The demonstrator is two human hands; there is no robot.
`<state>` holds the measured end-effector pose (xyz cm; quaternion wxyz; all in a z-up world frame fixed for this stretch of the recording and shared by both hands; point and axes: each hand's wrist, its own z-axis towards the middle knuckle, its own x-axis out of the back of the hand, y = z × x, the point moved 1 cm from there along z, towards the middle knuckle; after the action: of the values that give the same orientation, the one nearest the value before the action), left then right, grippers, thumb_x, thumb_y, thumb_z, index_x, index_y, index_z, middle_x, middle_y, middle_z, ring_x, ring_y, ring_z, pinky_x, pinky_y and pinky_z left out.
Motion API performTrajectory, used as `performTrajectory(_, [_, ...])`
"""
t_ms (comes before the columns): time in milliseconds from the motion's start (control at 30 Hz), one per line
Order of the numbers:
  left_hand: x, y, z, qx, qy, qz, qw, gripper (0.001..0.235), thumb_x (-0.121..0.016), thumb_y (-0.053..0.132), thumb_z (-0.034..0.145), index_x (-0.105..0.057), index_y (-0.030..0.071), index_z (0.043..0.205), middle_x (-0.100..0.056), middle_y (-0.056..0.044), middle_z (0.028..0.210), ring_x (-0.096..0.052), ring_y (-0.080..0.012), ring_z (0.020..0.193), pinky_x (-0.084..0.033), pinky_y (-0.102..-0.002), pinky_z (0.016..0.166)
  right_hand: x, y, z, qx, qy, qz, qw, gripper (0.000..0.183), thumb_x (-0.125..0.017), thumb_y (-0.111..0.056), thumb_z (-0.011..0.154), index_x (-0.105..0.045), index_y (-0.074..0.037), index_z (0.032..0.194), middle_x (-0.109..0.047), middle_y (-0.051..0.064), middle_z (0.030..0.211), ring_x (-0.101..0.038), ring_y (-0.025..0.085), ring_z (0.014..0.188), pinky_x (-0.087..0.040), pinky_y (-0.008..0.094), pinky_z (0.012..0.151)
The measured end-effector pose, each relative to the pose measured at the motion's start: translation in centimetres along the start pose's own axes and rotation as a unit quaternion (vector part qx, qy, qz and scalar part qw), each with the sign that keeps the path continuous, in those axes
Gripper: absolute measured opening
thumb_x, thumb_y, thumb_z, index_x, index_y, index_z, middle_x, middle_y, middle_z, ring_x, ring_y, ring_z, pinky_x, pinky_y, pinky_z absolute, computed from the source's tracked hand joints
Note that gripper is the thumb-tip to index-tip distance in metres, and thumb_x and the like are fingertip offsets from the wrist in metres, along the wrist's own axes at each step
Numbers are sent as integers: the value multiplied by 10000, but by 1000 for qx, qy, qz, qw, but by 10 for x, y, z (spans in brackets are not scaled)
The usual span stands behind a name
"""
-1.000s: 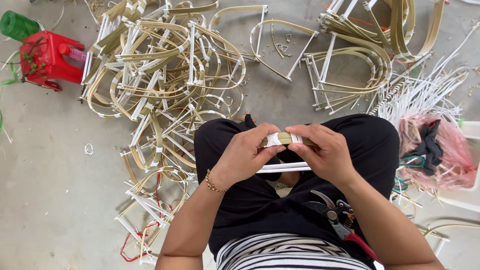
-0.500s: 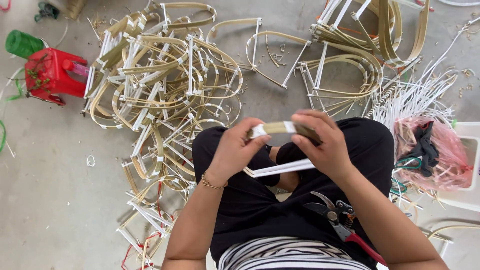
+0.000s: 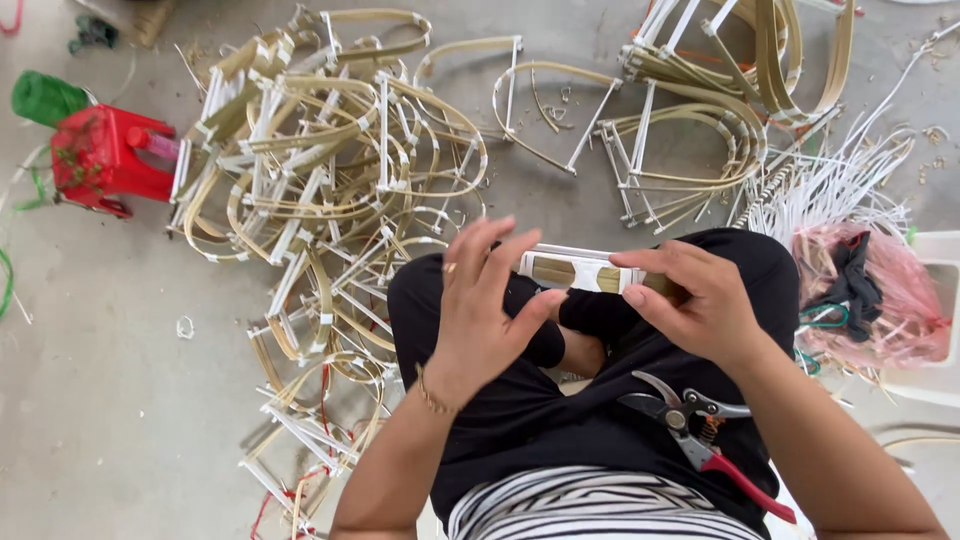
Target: Assembling and trimming white and gold bamboo frames using pruning shears.
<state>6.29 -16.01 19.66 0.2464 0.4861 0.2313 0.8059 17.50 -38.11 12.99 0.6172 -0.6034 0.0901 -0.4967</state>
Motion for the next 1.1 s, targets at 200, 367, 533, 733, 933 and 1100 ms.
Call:
performTrajectory(200, [-23, -21, -2, 2, -82, -122, 989, 359, -772, 318, 926, -704, 141, 1230, -687, -21, 1017, -612, -231, 956, -472, -370, 905, 14, -22, 7, 14, -16, 34, 999, 400, -787, -129, 835, -713, -76, 1225, -584, 16, 736, -526, 113, 606, -426, 266, 570])
performTrajectory(367, [-29, -20, -1, 17, -64, -159, 985, 340, -758, 324, 950, -697, 126, 1220, -671, -22, 970, -582, -217, 905, -478, -346, 855, 5, -17, 5, -20, -12, 40, 999, 483, -844, -173, 759, -724, -76, 1217, -629, 34, 815, -538, 116, 627, -430, 256, 559])
performTrajectory(533, [-42, -30, -9, 42, -64, -176, 981, 322, -775, 346, 927, -708, 112, 1138, -669, -12, 909, -587, -194, 841, -468, -329, 826, 1, -5, 3, -11, 7, 43, 999, 351, -816, -162, 820, -746, -77, 1153, -697, 44, 904, -631, 125, 724, -493, 255, 645])
performTrajectory(733, [-50, -27, -3, 57, -65, -177, 980, 328, -779, 342, 914, -713, 95, 1120, -698, -6, 912, -596, -189, 814, -468, -328, 815, 5, 10, 0, 1, 26, 59, 998, 330, -808, -168, 840, -742, -52, 1142, -693, 44, 871, -626, 132, 733, -492, 265, 660])
performTrajectory(933, [-54, -25, 3, 78, -69, -149, 983, 292, -781, 303, 915, -705, 89, 1098, -635, -33, 836, -569, -204, 781, -459, -326, 745, 8, 10, 7, 0, 19, 71, 997, 329, -787, -184, 871, -733, -67, 1173, -663, 41, 865, -610, 131, 715, -483, 262, 642])
performTrajectory(1100, [-46, -25, 0, 81, -53, -149, 984, 299, -768, 308, 935, -710, 96, 1138, -617, -40, 844, -577, -202, 791, -468, -322, 764, -3, -6, 20, -15, 6, 60, 998, 382, -793, -224, 848, -730, -76, 1195, -649, 37, 824, -575, 131, 636, -471, 267, 575])
